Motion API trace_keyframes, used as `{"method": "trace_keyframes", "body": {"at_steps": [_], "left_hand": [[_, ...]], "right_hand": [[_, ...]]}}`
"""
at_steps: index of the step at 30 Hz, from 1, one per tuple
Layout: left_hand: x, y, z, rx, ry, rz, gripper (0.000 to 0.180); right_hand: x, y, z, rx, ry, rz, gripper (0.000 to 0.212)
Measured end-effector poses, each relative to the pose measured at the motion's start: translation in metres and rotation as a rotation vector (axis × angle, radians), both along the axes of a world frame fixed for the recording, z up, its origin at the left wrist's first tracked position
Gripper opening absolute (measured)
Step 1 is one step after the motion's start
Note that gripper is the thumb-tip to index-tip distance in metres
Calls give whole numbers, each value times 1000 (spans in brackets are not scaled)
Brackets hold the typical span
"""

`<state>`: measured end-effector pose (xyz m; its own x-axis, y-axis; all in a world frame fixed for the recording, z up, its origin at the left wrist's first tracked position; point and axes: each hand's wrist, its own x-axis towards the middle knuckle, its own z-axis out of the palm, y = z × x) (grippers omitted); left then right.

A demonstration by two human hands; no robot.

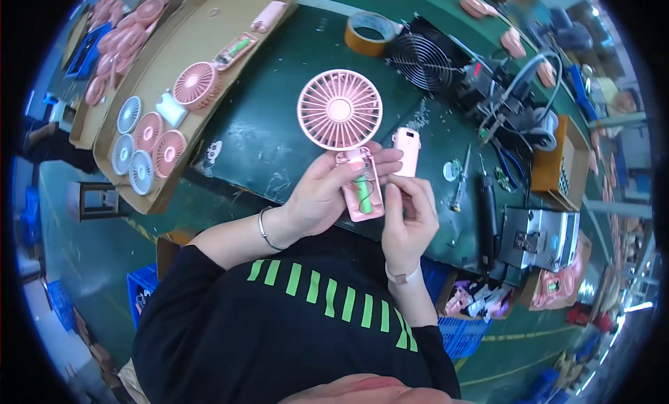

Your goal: The person assembles portable electric fans by connecting internal parts, fitting the casing together, driving screws using an electric screwdriver, and placing assembled fans onto the shelf.

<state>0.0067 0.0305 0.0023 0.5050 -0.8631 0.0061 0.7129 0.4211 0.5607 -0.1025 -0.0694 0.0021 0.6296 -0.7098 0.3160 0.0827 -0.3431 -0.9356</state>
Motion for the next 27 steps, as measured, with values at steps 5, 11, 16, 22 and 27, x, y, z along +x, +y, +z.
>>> {"method": "trace_keyframes", "body": {"at_steps": [5,11,16,22,27], "left_hand": [[-2,-1,-3,32,-169,2,37],[-14,8,-16,286,-325,19,20],[-20,2,-8,122,-311,3,26],[-21,0,0,85,-319,73,26],[-23,-2,-6,42,-335,69,36]], "right_hand": [[-2,0,3,14,24,58,10],[-7,-6,5,350,67,190,6],[-11,-6,0,387,63,198,7],[-4,2,0,15,71,107,5],[-4,5,11,-283,113,6,6]]}}
